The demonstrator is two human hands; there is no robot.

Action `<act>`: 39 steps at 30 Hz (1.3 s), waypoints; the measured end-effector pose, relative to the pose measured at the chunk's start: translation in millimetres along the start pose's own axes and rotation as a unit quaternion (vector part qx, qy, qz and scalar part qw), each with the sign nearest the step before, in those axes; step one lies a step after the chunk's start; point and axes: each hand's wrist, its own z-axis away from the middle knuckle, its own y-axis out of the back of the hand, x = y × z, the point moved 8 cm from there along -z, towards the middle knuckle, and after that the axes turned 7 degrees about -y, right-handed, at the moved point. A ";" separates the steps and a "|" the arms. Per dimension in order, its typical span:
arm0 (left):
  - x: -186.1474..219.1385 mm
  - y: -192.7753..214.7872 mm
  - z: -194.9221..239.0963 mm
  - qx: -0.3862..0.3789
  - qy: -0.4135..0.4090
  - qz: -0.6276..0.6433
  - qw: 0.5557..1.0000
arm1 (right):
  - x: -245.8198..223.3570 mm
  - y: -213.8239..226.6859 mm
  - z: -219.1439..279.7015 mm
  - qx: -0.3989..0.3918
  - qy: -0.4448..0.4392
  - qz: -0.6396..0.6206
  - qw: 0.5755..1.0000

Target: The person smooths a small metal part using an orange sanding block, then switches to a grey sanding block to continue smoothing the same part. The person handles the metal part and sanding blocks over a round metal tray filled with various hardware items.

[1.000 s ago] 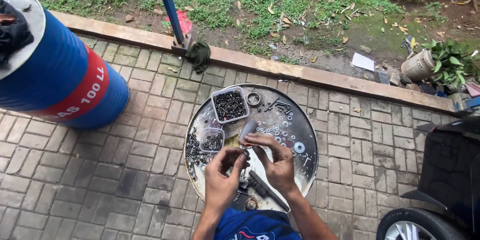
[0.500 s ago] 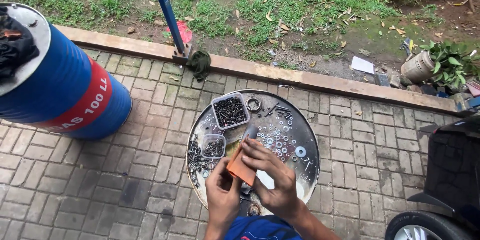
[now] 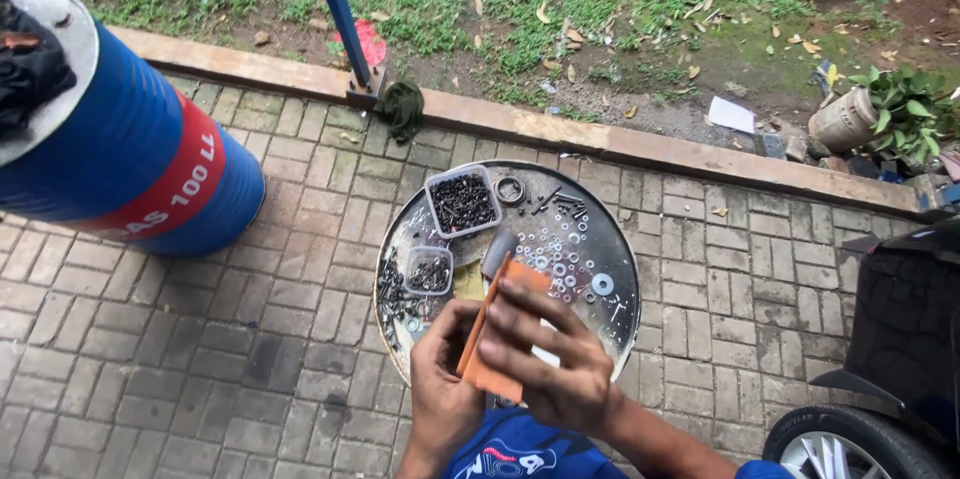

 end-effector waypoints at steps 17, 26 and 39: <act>5.6 2.8 5.0 -0.006 0.035 -0.061 0.998 | 5.0 3.9 -7.2 -0.048 0.055 0.003 0.997; -13.2 -2.5 4.1 -0.008 0.099 0.105 0.989 | 12.8 5.4 -6.1 -0.006 0.055 -0.011 0.998; -9.9 -7.3 4.8 -0.010 0.097 0.145 0.985 | 54.7 17.3 3.6 0.084 -0.052 -0.122 0.988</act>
